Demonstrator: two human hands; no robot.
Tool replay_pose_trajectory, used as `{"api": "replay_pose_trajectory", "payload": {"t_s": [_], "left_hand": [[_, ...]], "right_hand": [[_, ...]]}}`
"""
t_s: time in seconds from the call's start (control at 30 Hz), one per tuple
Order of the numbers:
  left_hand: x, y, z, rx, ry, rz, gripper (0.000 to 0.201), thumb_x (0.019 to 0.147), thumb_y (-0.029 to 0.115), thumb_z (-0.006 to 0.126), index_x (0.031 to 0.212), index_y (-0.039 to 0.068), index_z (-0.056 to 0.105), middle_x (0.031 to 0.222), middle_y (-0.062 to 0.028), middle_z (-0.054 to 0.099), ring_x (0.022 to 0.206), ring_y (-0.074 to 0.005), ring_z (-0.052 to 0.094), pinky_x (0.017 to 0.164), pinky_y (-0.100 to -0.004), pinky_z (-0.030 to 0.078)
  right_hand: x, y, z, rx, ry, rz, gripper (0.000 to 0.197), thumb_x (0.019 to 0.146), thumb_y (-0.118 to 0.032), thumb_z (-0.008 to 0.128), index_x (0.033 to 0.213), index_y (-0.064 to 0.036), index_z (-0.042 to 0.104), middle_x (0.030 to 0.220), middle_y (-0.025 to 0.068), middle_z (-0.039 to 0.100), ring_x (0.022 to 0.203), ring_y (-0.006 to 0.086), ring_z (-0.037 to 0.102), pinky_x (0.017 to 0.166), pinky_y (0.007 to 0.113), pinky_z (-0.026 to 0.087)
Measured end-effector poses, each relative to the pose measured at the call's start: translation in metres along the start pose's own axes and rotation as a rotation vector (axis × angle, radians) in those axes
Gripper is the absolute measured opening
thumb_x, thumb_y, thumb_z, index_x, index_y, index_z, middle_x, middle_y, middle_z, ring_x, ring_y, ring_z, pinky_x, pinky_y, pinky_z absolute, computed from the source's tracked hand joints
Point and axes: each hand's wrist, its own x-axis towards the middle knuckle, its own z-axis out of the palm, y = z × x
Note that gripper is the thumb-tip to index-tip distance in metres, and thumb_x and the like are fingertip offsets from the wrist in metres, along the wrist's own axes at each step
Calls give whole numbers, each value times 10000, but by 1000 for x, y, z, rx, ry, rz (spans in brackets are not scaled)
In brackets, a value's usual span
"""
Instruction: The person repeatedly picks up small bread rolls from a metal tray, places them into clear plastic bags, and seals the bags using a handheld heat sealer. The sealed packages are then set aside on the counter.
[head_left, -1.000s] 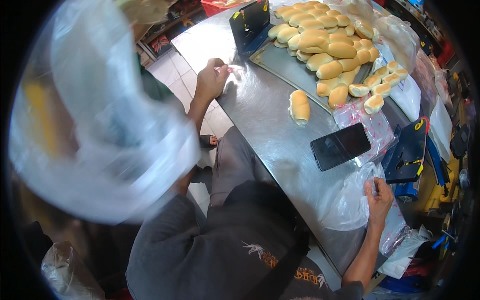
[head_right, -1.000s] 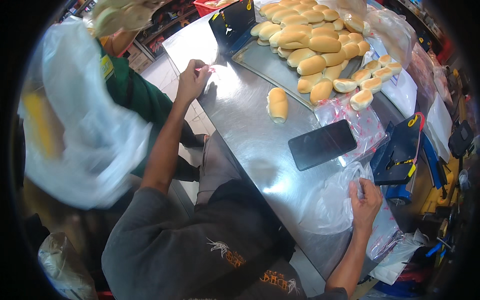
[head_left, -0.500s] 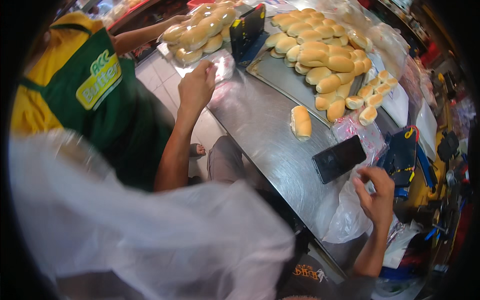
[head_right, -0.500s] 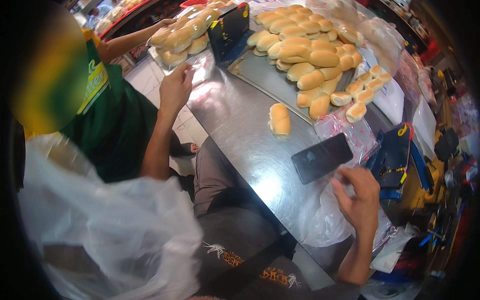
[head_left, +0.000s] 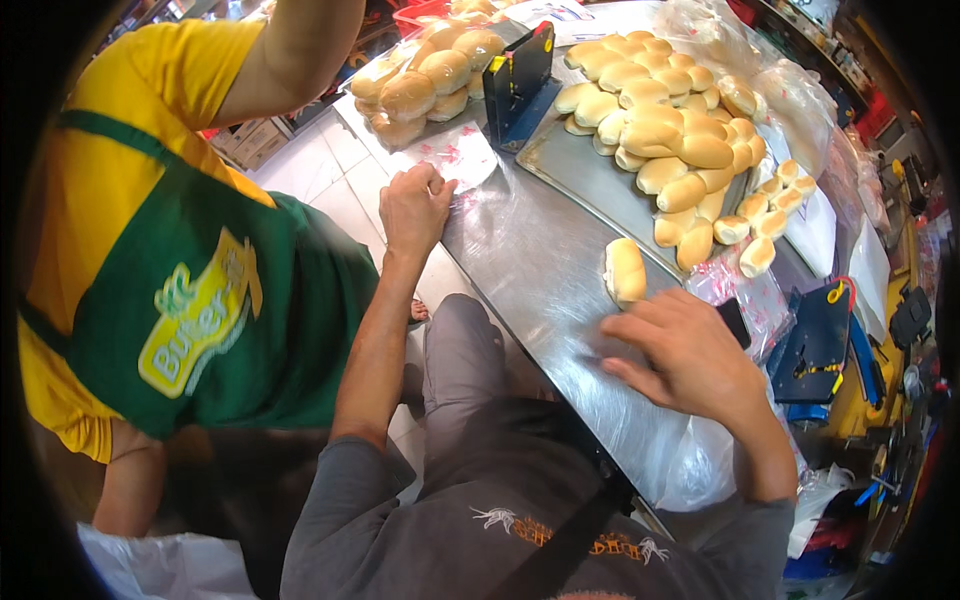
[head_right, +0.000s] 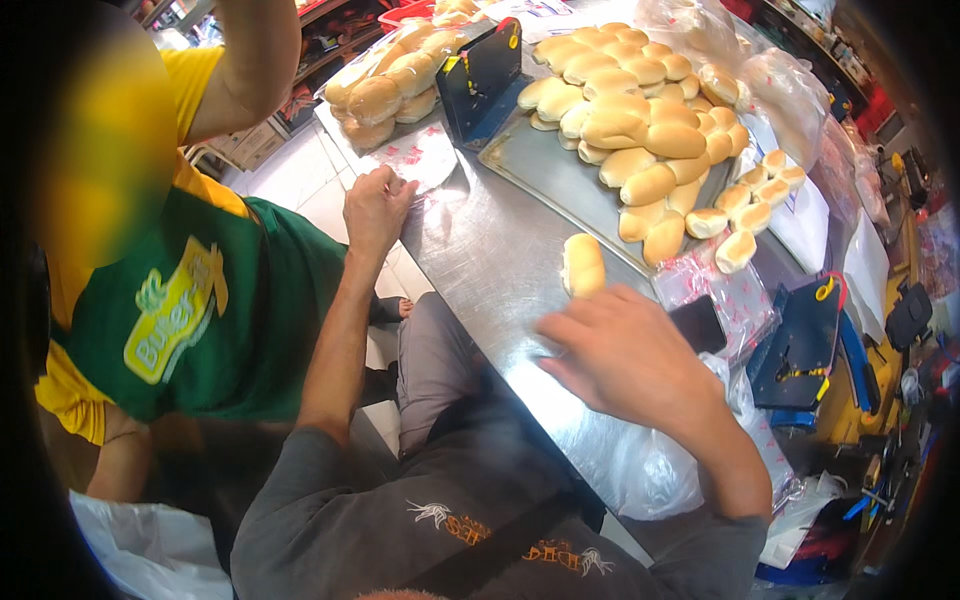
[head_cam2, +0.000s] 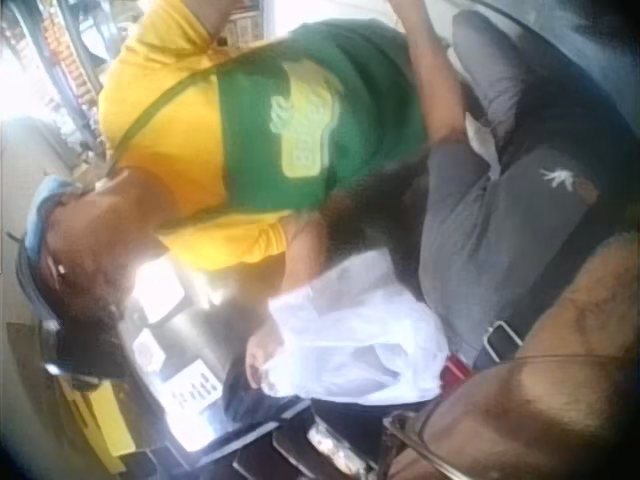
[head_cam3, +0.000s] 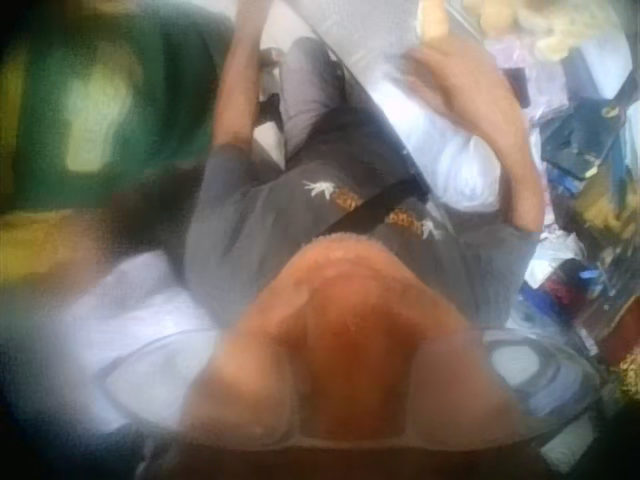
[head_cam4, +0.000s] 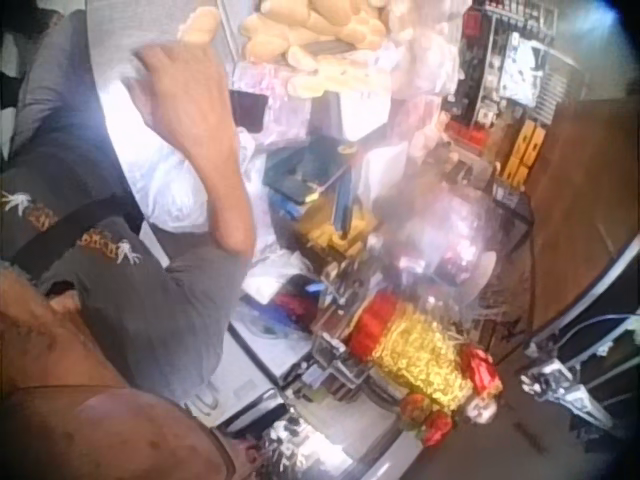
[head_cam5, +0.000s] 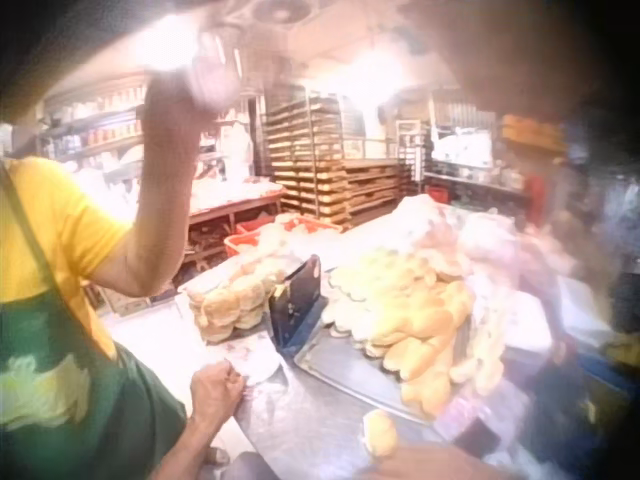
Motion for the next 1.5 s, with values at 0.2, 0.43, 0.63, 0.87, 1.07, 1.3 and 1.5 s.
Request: {"api": "replay_pose_trajectory", "payload": {"t_s": [0.2,0.43,0.63,0.87,1.07,1.3,1.5], "left_hand": [[-2,5,10,88,-36,41,221,868,270,796,976,98,710,950,-87,708,819,-341,675,766,-464,456],[-3,24,20,420,-272,136,283,878,66,629,1144,82,724,1111,-84,719,1086,-312,643,891,-542,477],[-2,25,21,62,-20,344,274,822,7,685,1077,76,757,1065,-85,731,1039,-299,661,898,-431,487],[-10,37,26,356,-74,76,318,896,105,677,1208,58,711,1284,-107,673,1069,-290,666,913,-481,454],[-6,39,31,546,-291,-17,433,900,131,662,1325,51,652,1417,-108,601,1136,-300,647,939,-507,432],[-11,46,27,247,-28,112,627,847,37,711,1458,107,587,1380,-132,604,1179,-328,626,918,-513,468],[1,53,18,134,48,-22,894,806,196,845,1593,148,424,1382,-168,561,1227,-368,605,881,-541,483]], "right_hand": [[-47,16,-19,112,196,189,352,803,-157,871,1109,-59,727,912,120,709,869,339,671,816,426,517],[-67,36,-28,128,241,176,359,777,-135,884,1092,-54,732,902,115,726,820,344,675,782,431,523],[-70,56,-32,154,310,140,353,748,-106,884,1066,-43,746,896,116,741,820,346,689,794,433,530],[-78,77,-43,133,370,152,354,753,-109,882,1073,-38,747,883,118,746,827,337,696,801,432,524],[-83,74,-50,115,381,130,347,760,-109,881,1069,-28,744,878,118,746,817,325,704,784,432,518],[-80,68,-48,145,360,111,334,777,-129,875,1066,-30,740,890,121,746,829,324,709,790,440,518],[-83,64,-47,103,321,104,337,793,-128,866,1088,-36,732,932,139,741,866,340,705,822,437,518]]}}
